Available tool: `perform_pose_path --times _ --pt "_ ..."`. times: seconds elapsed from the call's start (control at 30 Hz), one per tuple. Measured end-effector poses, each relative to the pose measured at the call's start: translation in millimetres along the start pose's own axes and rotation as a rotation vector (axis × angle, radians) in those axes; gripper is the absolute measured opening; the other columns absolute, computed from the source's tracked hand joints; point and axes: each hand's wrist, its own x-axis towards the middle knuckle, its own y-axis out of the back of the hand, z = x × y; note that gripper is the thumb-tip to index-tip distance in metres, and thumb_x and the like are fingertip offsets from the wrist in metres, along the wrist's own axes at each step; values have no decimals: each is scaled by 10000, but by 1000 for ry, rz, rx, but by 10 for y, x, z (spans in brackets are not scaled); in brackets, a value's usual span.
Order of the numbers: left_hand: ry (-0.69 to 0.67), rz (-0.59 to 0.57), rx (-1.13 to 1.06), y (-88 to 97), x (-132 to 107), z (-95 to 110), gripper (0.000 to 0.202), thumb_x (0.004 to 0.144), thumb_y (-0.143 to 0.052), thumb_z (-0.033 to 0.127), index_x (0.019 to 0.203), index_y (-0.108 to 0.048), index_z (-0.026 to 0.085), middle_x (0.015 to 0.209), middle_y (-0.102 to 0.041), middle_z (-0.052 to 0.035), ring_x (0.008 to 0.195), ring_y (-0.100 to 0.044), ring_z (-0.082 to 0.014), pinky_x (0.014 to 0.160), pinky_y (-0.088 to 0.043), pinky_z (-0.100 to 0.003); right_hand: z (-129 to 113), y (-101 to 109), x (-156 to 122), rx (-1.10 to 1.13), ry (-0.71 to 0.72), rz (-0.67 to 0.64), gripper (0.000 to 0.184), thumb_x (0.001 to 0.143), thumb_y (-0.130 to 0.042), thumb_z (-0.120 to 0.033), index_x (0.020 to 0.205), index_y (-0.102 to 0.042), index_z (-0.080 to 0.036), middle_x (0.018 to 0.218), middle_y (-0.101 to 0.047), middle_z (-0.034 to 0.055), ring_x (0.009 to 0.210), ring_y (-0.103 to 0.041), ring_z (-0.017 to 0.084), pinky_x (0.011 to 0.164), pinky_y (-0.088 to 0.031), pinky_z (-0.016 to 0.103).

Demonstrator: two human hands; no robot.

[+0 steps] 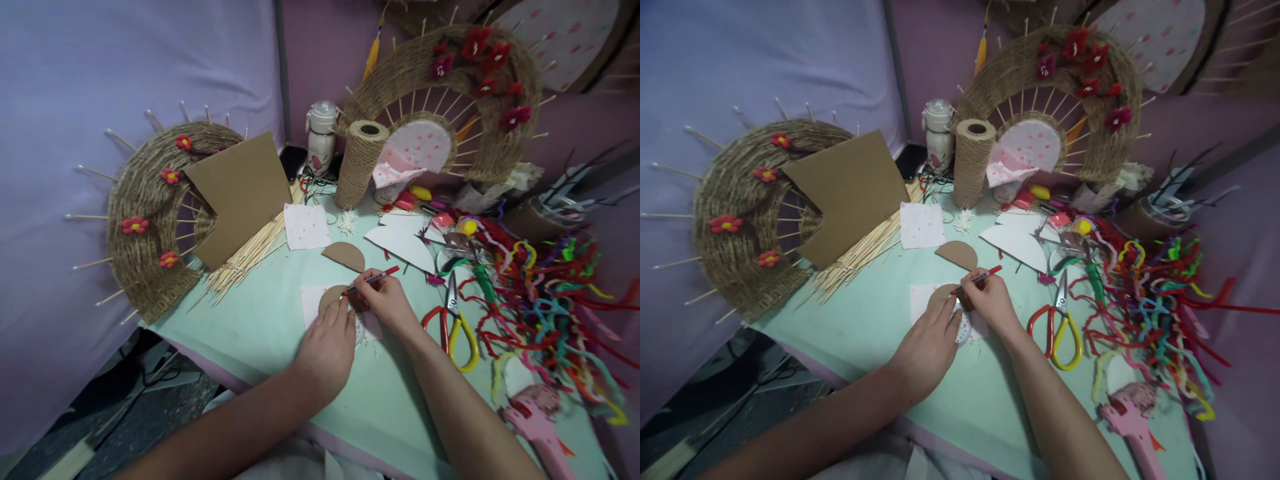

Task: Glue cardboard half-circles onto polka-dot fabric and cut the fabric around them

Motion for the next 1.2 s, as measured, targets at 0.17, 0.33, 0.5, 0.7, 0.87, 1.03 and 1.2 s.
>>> perform_pose_path --times 0.17,0.33,0.5,0.7,0.87,1.03,1.2 --pt "-10 41 14 -14 -10 -14 403 929 -423 140 1305 -549 66 1452 -477 -198 1313 -485 -280 1035 -425 -407 22 6 -2 12 5 -6 175 718 -640 -346 687 -563 -193 512 -562 -18 474 -531 139 463 -426 262" --pt "-26 34 4 -17 -9 -31 406 932 -436 156 1315 -544 73 1457 -470 -200 1307 -491 -281 1025 -434 -406 45 10 -3 26 7 -14 207 725 -649 -379 701 -555 -197 510 -563 -24 466 -526 135 467 -428 265" --pt "-23 25 0 -3 -8 -29 416 931 -444 164 1322 -538 61 1454 -470 -209 1326 -470 -290 1048 -420 -417 42 16 -7 25 16 -35 215 735 -655 -384 705 -562 -192 522 -577 -20 464 -517 128 472 -424 262" --pt "-31 6 -11 10 -7 -47 431 929 -429 152 1337 -520 47 1463 -457 -213 1343 -451 -289 1053 -417 -405 72 42 2 13 29 -36 216 739 -664 -380 695 -569 -191 532 -592 -15 464 -517 127 470 -406 258" --pt "-48 -6 10 10 -5 -50 453 916 -444 152 1348 -503 28 1476 -434 -225 1356 -434 -299 1074 -396 -419 104 80 -2 3 42 -24 206 747 -661 -366 684 -572 -191 553 -603 -15 492 -533 132 498 -412 260" --pt "-38 -1 6 2 -4 -50 449 900 -449 129 1332 -518 31 1468 -446 -221 1357 -431 -308 1065 -408 -417 85 87 -26 -3 38 -10 201 762 -647 -353 682 -563 -188 557 -593 -16 506 -542 134 511 -421 261" --pt "-60 72 18 -31 -10 -70 428 885 -446 117 1296 -535 39 1440 -480 -223 1329 -465 -297 1046 -420 -421 107 94 -32 3 32 5 201 759 -647 -360 688 -566 -189 561 -606 -15 520 -568 144 523 -445 265"
